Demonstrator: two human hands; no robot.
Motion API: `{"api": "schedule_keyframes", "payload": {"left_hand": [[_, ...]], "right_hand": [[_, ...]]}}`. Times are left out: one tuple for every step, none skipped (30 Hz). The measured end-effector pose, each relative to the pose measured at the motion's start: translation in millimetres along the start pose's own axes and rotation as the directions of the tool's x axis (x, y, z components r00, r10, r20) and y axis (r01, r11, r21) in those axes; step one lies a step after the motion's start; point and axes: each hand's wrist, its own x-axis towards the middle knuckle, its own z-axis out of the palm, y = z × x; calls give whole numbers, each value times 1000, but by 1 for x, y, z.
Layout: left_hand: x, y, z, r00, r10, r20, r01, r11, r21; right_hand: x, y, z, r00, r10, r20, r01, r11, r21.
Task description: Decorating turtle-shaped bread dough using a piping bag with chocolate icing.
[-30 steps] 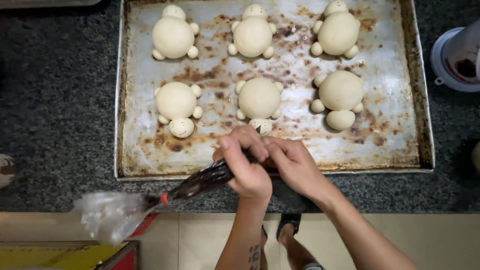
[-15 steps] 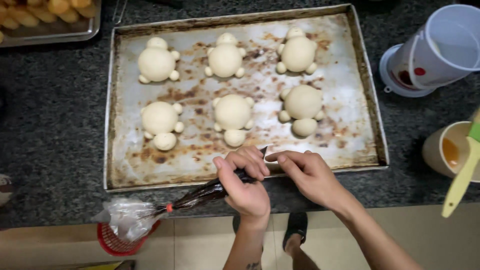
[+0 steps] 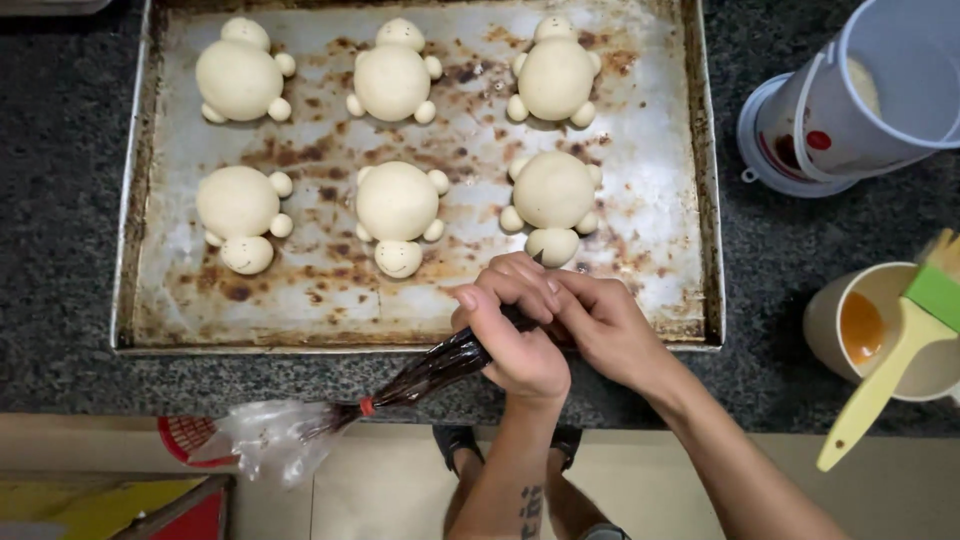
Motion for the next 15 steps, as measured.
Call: {"api": "schedule_keyframes", "payload": {"left_hand": [[-1, -3, 1, 1000, 1, -4, -1, 1000, 5], [-2, -7, 1, 1000, 6, -22, -6, 1000, 11], [-3, -9, 2, 999, 11, -40, -11, 1000, 18], [-3, -12, 1, 999, 12, -44, -11, 1000, 21], [-4, -14, 1, 998, 29, -47, -26, 998, 51], [-4, -16, 1, 998, 45, -49, -41, 996, 80], [-4, -17, 1, 998, 47, -51, -42, 996, 84], [-3, -18, 1, 998, 46, -52, -42, 996, 78], [-3, -19, 1, 998, 45, -53, -41, 997, 69], [-2, -20, 1, 997, 46, -55, -42, 997, 70], [-2, -21, 1, 998, 44, -52, -39, 996, 81], [-1, -21, 1, 998, 41, -49, -37, 995, 91], [-1, -21, 1, 998, 42, -50, -37, 995, 92], [0, -21, 1, 998, 44, -44, -40, 995, 94], [0, -22, 2, 998, 46, -38, -42, 994, 96]], "right_hand": [[1, 2, 0, 1000, 1, 6, -1, 1000, 1], [1, 5, 1, 998, -68, -7, 68, 998, 18], [2, 6, 2, 990, -136, -22, 137, 990, 34], [2, 7, 2, 991, -135, -16, 135, 990, 35], [1, 7, 1, 991, -134, -22, 134, 991, 1], [1, 7, 2, 991, -133, -28, 132, 991, -34], [2, 7, 2, 991, -133, -24, 132, 991, -32], [3, 7, 2, 992, -121, -27, 120, 992, -39], [3, 7, 2, 994, -109, -31, 108, 993, -49], [3, 5, 2, 994, -109, -29, 108, 993, -49], [3, 4, 3, 993, -106, -41, 104, 994, -45], [3, 2, 3, 993, -103, -53, 101, 994, -42], [2, 1, 3, 993, -103, -52, 101, 994, -42], [2, -1, 3, 996, -64, -58, 62, 997, -42], [1, -2, 3, 998, -25, -64, 22, 999, -42]]}}
